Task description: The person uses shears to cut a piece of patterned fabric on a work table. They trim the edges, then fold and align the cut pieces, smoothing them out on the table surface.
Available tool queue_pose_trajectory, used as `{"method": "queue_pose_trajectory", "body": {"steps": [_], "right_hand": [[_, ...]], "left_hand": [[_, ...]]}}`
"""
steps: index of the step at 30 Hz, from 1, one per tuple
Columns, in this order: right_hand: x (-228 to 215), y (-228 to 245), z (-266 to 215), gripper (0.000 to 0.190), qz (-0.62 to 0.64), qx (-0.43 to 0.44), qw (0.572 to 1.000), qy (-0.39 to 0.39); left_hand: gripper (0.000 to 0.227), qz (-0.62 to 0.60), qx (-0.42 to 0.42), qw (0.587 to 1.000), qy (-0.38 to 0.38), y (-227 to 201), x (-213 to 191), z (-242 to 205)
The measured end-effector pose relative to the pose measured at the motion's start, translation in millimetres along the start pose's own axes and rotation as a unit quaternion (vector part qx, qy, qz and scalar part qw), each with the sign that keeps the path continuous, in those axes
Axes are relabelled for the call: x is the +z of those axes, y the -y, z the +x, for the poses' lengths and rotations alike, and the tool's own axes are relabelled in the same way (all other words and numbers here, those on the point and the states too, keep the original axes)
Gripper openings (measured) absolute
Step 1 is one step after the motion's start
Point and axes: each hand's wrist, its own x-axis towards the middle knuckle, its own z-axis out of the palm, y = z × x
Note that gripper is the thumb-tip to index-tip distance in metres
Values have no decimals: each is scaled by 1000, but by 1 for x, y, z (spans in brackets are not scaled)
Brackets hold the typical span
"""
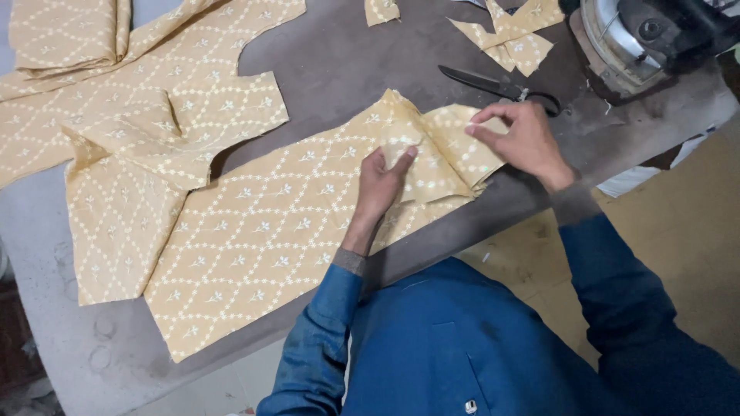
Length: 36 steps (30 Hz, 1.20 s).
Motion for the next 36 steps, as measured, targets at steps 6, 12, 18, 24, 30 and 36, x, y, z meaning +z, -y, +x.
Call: {"method": "queue_pose_trajectory", "body": {"steps": [6,12,18,24,30,36], "right_hand": [[-13,-110,34,16,-47,17,997,-64],[-21,-124,45,7,13,45,999,-28],[-16,-133,55,9,27,70,997,-10],[-11,-147,64,12,15,92,996,2],[-11,-145,67,32,26,102,994,4],[-6,-160,70,40,70,69,995,23]], "left_hand": [[28,42,-63,990,-121,-15,-37,-29],[3,4,-110,969,-222,-7,-65,-46],[5,-9,-50,960,-274,-11,-76,-52],[6,-51,7,951,-305,-20,-82,-56],[13,-33,43,961,-272,-58,-58,-63],[16,21,54,974,-219,-58,-43,-47]]}}
